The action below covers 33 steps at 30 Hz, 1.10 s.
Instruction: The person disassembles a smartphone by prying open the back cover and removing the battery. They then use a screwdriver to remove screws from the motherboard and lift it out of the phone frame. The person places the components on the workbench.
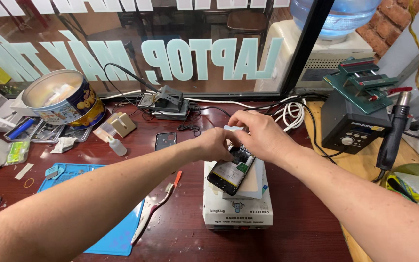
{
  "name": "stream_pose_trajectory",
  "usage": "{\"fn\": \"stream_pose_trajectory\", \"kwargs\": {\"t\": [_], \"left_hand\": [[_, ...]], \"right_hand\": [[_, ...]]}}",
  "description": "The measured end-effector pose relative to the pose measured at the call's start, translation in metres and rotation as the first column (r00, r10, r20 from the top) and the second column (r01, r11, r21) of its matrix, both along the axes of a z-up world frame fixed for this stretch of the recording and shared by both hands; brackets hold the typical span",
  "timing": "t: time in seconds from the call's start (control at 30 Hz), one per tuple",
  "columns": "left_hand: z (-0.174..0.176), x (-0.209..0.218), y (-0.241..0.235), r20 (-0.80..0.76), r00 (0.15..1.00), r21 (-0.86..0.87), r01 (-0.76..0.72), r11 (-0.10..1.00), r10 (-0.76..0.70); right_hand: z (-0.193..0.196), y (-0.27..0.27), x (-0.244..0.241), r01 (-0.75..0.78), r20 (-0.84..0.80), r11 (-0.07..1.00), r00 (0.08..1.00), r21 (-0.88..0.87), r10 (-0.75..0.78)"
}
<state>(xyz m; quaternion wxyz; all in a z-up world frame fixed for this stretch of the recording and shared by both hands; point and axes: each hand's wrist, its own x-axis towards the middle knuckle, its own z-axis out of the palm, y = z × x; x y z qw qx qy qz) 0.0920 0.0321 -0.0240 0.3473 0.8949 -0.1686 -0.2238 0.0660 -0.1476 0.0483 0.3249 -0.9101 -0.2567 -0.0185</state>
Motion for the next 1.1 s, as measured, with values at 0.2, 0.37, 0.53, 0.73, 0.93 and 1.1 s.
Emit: {"fn": "stream_pose_trajectory", "kwargs": {"t": [0.2,0.37,0.53,0.73,0.93,1.1], "left_hand": [[0.014,-0.039,-0.013,0.363,0.927,0.093,-0.135,0.986,0.093],[0.02,-0.068,-0.024,0.251,0.95,0.153,-0.229,0.961,0.187],[0.024,-0.071,-0.027,0.212,0.956,0.177,-0.244,0.954,0.205],[0.022,-0.075,-0.028,0.188,0.947,0.162,-0.291,0.943,0.26],[0.02,-0.075,-0.032,0.183,0.935,0.171,-0.336,0.926,0.305],[0.02,-0.08,-0.034,0.176,0.922,0.157,-0.372,0.915,0.345]], "right_hand": [[0.001,0.0,-0.003,0.076,0.024,0.997,0.997,-0.026,-0.075],[-0.003,-0.01,-0.01,0.152,0.04,0.988,0.988,-0.041,-0.15],[-0.006,-0.013,-0.01,0.154,0.054,0.986,0.987,-0.057,-0.151],[-0.008,-0.014,-0.007,0.131,0.041,0.986,0.991,-0.106,-0.127],[-0.008,-0.013,-0.009,0.056,0.057,0.996,0.997,-0.072,-0.052],[-0.005,-0.007,-0.008,0.04,0.038,0.994,0.999,-0.098,-0.036]]}}
